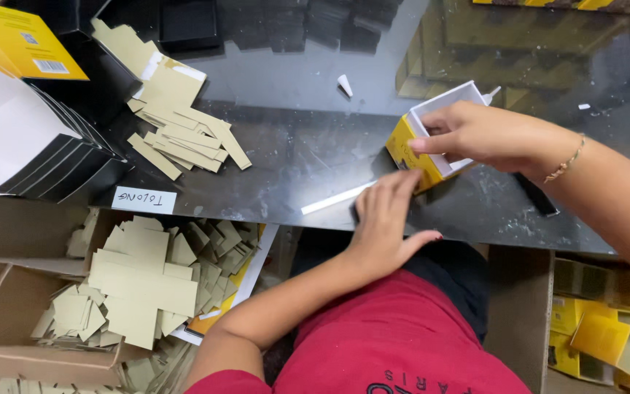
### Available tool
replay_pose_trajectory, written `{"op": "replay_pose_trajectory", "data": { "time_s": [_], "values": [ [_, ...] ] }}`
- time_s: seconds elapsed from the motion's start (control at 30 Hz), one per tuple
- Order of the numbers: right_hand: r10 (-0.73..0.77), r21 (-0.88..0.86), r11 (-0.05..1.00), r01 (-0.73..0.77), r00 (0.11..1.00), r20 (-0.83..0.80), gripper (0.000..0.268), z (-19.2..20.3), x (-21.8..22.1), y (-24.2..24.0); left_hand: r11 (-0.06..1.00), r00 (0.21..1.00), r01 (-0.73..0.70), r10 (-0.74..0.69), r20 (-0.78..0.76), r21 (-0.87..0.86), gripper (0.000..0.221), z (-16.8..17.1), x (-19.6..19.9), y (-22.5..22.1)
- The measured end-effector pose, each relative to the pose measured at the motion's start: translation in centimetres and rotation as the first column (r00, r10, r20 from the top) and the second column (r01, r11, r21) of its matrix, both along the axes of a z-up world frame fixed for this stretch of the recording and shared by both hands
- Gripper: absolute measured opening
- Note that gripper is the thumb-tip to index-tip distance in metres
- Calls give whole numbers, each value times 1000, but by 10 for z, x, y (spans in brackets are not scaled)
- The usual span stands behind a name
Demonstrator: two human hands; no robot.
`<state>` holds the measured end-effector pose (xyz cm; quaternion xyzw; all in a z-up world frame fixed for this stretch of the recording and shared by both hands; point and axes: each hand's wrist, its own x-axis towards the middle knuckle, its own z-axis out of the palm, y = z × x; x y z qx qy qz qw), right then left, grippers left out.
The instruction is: The person folds a flat white cardboard piece into a box shape, inserts it into a yellow sleeve, and then places a black booklet inside. The person then closes the box and sets it aside.
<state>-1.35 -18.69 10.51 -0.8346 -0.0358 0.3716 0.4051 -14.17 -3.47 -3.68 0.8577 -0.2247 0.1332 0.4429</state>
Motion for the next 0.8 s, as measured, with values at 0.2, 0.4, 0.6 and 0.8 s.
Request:
{"op": "replay_pose_trajectory", "data": {
  "time_s": [0.2, 0.4, 0.6, 0.8],
  "values": [
    [133, 16, 990, -138, 977, 169, 22, -14, -3, -29, 997, 986, -59, 65, -157, 43, 162, 4, 50, 3],
    [-194, -72, 976, 206, 971, 142, 27, 19, -33, -25, 992, 999, 37, -36, 17, -119, 128, 16, 53, 7],
    [65, -173, 985, 13, 897, 437, 47, 1, -72, -50, 991, 978, 108, -92, 190, -77, 112, 32, 41, 11],
    [-9, -93, 994, 52, 912, 411, 48, 5, -87, -60, 986, 967, 163, -165, 196, 25, 112, 41, 39, 7]
  ]
}}
